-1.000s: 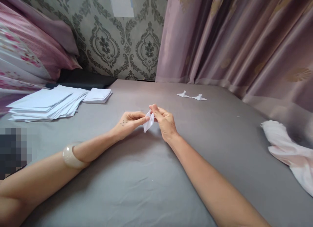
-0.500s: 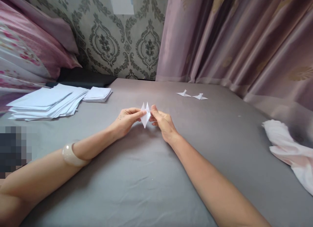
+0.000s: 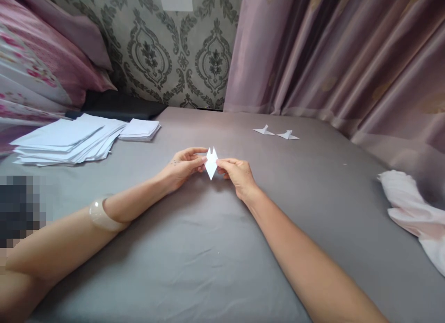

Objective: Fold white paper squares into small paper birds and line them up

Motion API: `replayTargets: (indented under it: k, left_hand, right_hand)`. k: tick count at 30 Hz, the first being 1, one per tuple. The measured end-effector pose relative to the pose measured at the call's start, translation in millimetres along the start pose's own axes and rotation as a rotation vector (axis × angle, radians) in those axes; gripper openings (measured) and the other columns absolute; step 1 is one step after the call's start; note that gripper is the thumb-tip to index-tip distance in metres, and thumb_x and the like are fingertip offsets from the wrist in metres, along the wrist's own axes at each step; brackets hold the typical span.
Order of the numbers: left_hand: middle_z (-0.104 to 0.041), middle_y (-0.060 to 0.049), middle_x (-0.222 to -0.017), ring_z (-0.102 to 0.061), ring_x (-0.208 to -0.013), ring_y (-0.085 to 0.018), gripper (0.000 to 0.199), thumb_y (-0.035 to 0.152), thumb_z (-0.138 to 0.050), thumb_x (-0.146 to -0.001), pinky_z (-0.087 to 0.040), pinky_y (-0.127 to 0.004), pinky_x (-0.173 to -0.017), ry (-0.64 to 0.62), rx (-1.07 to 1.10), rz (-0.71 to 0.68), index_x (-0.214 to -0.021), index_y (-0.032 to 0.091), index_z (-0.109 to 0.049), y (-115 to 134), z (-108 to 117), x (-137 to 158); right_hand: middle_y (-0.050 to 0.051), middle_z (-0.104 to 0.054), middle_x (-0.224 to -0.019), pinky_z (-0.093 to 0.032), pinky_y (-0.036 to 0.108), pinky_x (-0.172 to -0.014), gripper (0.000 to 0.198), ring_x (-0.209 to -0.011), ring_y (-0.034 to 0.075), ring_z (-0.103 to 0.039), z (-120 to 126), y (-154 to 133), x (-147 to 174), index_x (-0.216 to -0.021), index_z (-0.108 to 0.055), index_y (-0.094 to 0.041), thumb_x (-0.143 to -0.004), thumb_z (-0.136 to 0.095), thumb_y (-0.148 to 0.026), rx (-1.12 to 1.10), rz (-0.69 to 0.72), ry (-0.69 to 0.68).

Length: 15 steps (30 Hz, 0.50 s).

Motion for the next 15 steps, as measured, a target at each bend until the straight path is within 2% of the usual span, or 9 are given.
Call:
replayTargets:
  k: [6,10,15]
  left_hand:
    - [-0.061,0.001,-0.066,-0.055,-0.06,-0.01,0.029,0.013,-0.063,-0.075,-0.042,-0.024,-0.062,0.023,-0.202,-0.01,-0.103,0.011,-0.054,2.4,-0.4,2.5]
    - [-0.061,0.001,-0.066,-0.053,-0.058,-0.01,0.024,0.017,-0.062,-0.075,-0.039,-0.023,-0.058,0.035,-0.384,-0.007,-0.098,0.013,-0.054,0.0,3.6,2.4]
    - [-0.062,0.001,-0.067,-0.053,-0.059,-0.012,0.021,0.025,-0.061,-0.076,-0.038,-0.024,-0.058,-0.032,-0.618,-0.143,-0.093,0.016,-0.055,3.8,1.1,2.9]
  right_hand:
    - [0.004,-0.067,-0.072,-0.035,0.021,-0.045,0.02,-0.061,0.011,-0.057,2.0,2.0,1.3,-0.073,-0.071,-0.017,-0.062,-0.075,-0.034,0.089,0.006,0.054]
    - [0.001,-0.063,-0.061,-0.031,0.021,-0.04,0.014,-0.052,0.01,-0.055,-2.0,2.9,4.1,-0.068,-0.064,-0.018,-0.061,-0.074,-0.026,0.119,-0.002,0.044]
    - [-0.003,-0.06,-0.057,-0.033,0.023,-0.043,0.016,-0.048,0.01,-0.052,-4.2,4.4,3.2,-0.076,-0.061,-0.021,-0.063,-0.068,-0.025,0.286,0.075,0.019]
Point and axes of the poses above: each hand's wrist, its own x-axis away from the middle knuckle, its own z-axis out of the back of the hand, y = z × x, the point moved 8 cm from there along -x, towards the middle knuckle
